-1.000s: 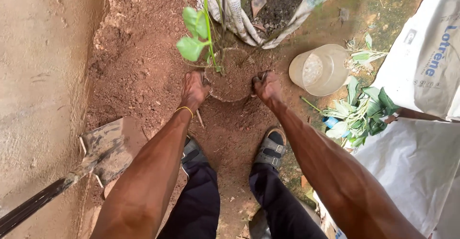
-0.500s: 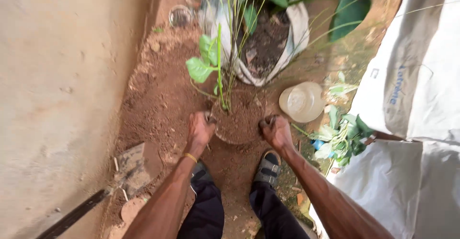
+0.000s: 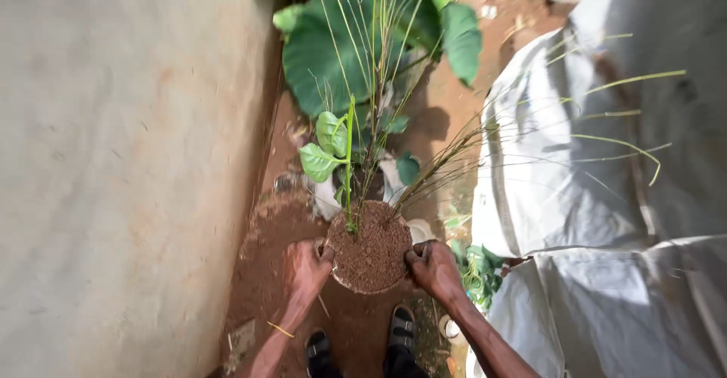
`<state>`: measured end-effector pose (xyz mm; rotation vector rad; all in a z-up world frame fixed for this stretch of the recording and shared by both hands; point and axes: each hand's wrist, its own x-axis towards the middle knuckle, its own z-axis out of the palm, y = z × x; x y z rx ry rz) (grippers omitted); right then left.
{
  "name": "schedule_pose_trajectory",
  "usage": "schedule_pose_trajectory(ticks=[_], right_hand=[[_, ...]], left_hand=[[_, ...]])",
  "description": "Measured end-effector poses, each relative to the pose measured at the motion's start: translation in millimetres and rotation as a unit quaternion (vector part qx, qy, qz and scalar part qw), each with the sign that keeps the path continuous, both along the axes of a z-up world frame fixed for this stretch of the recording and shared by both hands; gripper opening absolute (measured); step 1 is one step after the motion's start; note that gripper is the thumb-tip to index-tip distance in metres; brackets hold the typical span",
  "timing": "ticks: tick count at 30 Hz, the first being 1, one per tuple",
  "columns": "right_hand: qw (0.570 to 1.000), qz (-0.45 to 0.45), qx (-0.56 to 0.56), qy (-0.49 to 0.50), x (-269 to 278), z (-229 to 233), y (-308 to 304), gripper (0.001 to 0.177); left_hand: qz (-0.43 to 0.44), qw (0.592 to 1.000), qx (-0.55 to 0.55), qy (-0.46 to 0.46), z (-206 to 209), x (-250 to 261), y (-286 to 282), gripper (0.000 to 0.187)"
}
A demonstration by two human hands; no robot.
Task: Planting a seedling into a small container with soil and watering it.
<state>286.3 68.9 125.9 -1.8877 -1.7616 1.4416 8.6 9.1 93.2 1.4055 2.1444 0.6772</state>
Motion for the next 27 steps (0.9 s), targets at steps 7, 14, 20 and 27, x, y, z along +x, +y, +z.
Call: schedule_pose_trajectory(ticks=[7, 14, 20, 27], right_hand=[[0.995, -0.078, 0.061, -0.003, 36, 155, -30, 0.038], [0.977, -0.202, 0.036, 0.062, 65, 253, -67, 0.036], [0.962, -0.254, 0.09, 0.054, 105, 298, -111, 0.037], [0.931, -0.34, 0.131, 0.015, 155, 365, -178, 0.039]], left_hand=[[-0.107, 0.987, 0.12, 0.027, 170, 29, 19, 0.031], [-0.215, 0.962, 0.162, 0.036, 237, 61, 43, 0.029], [-0.289, 0.937, 0.195, 0.012, 297, 113, 42, 0.03], [-0.408, 0.887, 0.217, -0.013, 361, 192, 28, 0.028]])
